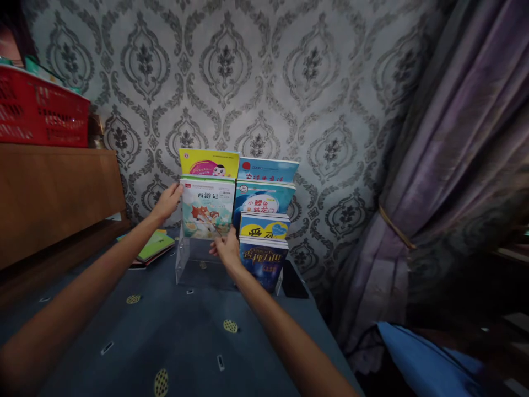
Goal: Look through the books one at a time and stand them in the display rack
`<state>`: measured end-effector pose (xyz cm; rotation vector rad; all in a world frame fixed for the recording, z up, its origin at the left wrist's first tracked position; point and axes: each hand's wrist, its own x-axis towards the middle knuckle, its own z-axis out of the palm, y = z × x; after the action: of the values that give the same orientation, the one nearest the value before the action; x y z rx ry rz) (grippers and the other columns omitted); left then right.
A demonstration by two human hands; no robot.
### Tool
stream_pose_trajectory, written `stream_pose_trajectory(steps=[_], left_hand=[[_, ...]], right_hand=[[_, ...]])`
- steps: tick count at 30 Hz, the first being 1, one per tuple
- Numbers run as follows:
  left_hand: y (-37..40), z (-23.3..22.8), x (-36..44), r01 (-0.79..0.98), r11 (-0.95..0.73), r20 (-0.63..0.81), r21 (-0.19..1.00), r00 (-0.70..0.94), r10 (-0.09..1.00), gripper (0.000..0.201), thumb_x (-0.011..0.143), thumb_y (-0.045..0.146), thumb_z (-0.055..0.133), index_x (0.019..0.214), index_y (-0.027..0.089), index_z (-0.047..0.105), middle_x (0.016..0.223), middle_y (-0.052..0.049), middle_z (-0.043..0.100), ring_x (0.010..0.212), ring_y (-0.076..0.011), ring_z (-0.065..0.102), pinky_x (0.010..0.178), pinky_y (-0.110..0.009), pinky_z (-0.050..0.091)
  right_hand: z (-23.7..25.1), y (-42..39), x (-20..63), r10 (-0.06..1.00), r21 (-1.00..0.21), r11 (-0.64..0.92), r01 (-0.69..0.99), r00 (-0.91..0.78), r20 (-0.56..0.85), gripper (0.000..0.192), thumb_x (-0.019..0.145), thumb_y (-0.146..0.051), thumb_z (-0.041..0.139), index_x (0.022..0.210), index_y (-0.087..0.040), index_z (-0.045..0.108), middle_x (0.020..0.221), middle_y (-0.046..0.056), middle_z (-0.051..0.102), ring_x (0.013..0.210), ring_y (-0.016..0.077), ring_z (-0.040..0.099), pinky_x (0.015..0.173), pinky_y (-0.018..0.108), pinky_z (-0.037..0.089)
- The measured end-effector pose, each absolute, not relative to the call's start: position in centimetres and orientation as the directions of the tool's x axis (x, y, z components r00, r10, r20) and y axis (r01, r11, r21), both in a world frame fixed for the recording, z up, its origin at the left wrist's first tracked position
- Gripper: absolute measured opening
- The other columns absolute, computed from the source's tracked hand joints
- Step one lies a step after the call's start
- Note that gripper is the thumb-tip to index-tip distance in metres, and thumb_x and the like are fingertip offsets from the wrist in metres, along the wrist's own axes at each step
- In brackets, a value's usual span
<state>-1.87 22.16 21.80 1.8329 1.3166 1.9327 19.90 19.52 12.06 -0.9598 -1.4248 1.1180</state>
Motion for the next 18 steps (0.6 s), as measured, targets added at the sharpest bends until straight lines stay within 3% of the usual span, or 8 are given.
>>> stream_pose_trajectory(steps=[4, 11, 18], left_hand=[[22.1, 23.9, -1.2, 0.325, -0.607, 0.687, 0.725, -0.276, 0.673, 0.035, 0.091, 0.051, 0.050, 0.083, 0.018, 0.061, 0.078, -0.001, 0.062, 0.071, -0.0152, 0.055, 0.064, -0.024, 0.045], [22.4, 25.5, -0.6, 0.211, -0.545, 0.583, 0.812, -0.358, 0.730, 0.025, 0.077, 0.044, 0.061, 0.073, 0.020, 0.056, 0.059, 0.005, 0.047, 0.052, -0.0112, 0.044, 0.049, -0.020, 0.035], [21.9, 25.4, -0.2, 0.186, -0.543, 0.570, 0.819, -0.378, 0.730, 0.030, 0.077, 0.049, 0.062, 0.076, 0.020, 0.057, 0.064, 0.004, 0.055, 0.055, -0.0118, 0.049, 0.051, -0.020, 0.037]], right_hand=[[12.2, 19.2, 19.9, 0.960, -0.970, 0.243, -0.024, -0.135, 0.244, 0.083, 0.083, -0.017, 0.057, 0.155, -0.014, 0.016, 0.060, -0.009, 0.063, 0.045, 0.0118, 0.062, 0.042, 0.017, 0.046], [12.5, 18.9, 20.0, 0.956, -0.967, 0.253, -0.014, -0.148, 0.252, 0.079, 0.083, -0.014, 0.054, 0.154, -0.013, 0.020, 0.061, -0.009, 0.062, 0.043, 0.0105, 0.060, 0.042, 0.016, 0.046], [12.5, 19.0, 20.4, 0.953, -0.968, 0.252, -0.005, -0.172, 0.249, 0.080, 0.084, -0.016, 0.057, 0.155, -0.017, 0.020, 0.061, -0.009, 0.063, 0.044, 0.0106, 0.061, 0.042, 0.016, 0.046]])
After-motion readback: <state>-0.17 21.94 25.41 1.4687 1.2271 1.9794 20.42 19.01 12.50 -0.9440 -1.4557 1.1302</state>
